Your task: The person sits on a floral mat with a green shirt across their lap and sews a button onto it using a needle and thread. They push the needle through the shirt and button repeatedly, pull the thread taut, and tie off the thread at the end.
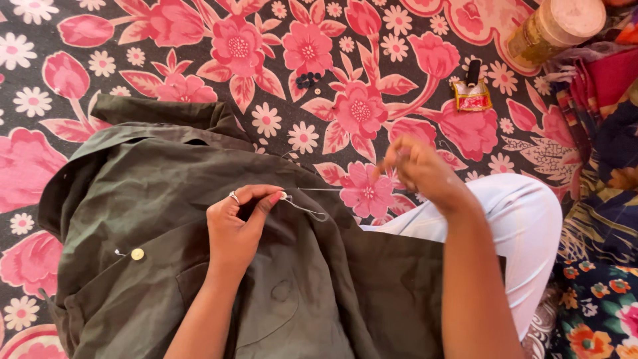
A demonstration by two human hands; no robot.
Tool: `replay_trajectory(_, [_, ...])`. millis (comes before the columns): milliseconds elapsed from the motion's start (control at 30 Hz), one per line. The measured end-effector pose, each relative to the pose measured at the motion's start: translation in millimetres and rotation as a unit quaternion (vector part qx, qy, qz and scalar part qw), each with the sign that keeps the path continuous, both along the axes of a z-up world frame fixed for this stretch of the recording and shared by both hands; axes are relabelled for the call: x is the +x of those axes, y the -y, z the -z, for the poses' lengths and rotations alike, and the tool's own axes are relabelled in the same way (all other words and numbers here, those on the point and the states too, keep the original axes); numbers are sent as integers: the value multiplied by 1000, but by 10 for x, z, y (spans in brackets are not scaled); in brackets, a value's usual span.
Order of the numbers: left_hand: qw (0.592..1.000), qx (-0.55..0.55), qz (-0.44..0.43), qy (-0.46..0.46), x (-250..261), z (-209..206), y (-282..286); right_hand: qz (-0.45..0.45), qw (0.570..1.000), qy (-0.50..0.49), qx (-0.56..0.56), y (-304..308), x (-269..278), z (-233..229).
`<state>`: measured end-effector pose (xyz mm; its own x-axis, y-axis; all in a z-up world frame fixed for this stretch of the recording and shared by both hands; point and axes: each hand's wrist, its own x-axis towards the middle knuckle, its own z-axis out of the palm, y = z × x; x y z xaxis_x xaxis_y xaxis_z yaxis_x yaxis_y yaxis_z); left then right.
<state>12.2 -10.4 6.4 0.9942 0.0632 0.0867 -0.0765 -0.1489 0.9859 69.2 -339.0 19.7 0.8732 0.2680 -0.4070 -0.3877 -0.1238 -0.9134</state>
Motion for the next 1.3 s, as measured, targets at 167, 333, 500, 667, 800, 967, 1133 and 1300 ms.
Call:
replay_trajectory(167, [999, 9, -23, -38, 7, -12, -30, -109, 988, -77, 78, 242, -93, -131])
replay_trajectory(333, [998, -1, -27, -53, 19, 17, -35, 256, 911, -44, 321, 702, 114, 403])
replay_trajectory(500, [997, -40, 4, -62, 46, 36, -90, 440, 779, -73, 440, 1408, 155, 837])
replay_trajectory(667, [992, 41, 53, -108, 27, 29, -188, 496, 804, -9, 328, 1523, 109, 860])
replay_trajectory(800, [987, -23, 74, -140, 35, -59, -319, 404, 912, 61, 13, 1079, 186, 808])
replay_trajectory(967, [983, -14, 67, -171, -33, -163, -328, 159, 919, 102, -346, 360, 144, 680])
replay_trajectory(1133, [989, -9, 63, -131, -84, -176, -263, 149, 877, 284, -359, -196, 28, 221])
replay_trajectory(1300, [992, 2, 109, -64, -114, -122, -220, 102, 760, 528, -366, -690, -98, -82])
